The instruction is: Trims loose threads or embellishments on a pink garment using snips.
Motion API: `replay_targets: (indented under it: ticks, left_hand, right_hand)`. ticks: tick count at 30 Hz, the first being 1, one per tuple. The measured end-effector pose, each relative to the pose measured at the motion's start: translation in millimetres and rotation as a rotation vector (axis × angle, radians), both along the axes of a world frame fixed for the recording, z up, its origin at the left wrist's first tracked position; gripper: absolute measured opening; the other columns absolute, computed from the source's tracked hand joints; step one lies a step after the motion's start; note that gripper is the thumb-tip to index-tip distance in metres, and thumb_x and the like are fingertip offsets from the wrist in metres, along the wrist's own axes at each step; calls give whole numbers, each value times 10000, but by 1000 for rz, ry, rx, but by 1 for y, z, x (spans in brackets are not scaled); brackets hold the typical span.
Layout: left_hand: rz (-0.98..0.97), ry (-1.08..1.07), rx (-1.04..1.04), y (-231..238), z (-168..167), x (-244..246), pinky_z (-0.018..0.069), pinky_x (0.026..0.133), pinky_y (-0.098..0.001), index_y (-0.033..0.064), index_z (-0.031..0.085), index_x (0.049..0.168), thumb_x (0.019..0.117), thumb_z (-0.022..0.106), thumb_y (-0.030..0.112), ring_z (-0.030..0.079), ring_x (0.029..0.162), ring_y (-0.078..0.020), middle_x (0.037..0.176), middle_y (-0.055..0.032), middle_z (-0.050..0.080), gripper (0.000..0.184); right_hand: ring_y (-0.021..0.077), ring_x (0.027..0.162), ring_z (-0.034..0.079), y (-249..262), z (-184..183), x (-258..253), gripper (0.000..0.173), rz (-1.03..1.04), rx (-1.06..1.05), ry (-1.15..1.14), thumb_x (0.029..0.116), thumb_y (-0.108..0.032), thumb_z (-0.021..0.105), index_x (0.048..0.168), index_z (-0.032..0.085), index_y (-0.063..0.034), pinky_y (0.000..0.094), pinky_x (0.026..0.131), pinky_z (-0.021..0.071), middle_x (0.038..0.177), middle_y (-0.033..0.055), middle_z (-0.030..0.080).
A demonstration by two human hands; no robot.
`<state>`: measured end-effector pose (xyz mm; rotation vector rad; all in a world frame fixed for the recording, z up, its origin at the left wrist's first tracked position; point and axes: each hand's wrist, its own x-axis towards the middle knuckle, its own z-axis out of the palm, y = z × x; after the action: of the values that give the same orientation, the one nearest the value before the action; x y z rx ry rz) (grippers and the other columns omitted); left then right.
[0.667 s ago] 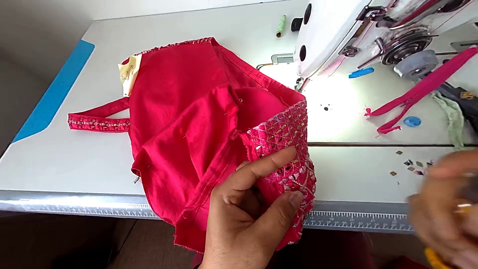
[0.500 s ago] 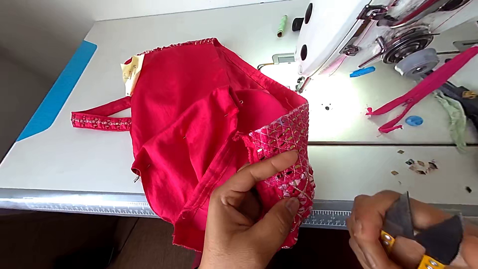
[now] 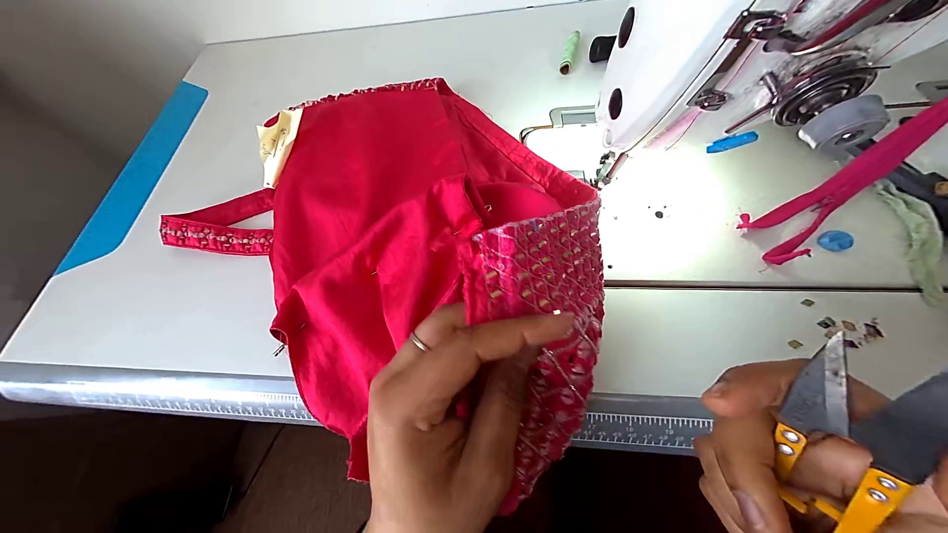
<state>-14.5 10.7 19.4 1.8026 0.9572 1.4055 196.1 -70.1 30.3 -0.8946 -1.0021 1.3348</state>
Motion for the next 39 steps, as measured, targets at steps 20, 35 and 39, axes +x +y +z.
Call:
replay_targets:
  ticks: [20,35,39]
  left_hand:
    - [-303,-289,-348,7,-12,10,603,788,-232,120,720,1245,915,673,-21,693,936,-109,1128,-64,702,362]
    - [-595,-436,-374,6,-22,7,585,925,-270,82,565,1435,918,626,-111,686,1060,-99,1302,-83,656,556]
    - [-573,-462,-376,5,-22,9,585,963,-313,117,439,1530,880,631,-155,667,1153,-156,1426,-104,569,730]
  right_hand:
    - [-53,614,503,2,-5,-7,507,81,-19,-74,1080,-529,373,1215,640,-120,118,525,392,771,-119,589]
    - [-45,614,491,3,-7,-21,438,164,-50,37,1088,-502,380,1137,630,-146,132,547,398,724,-135,515]
    - [-49,622,507,3,-7,-20,441,118,-23,35,1090,-489,383,1143,641,-135,118,543,399,745,-128,564]
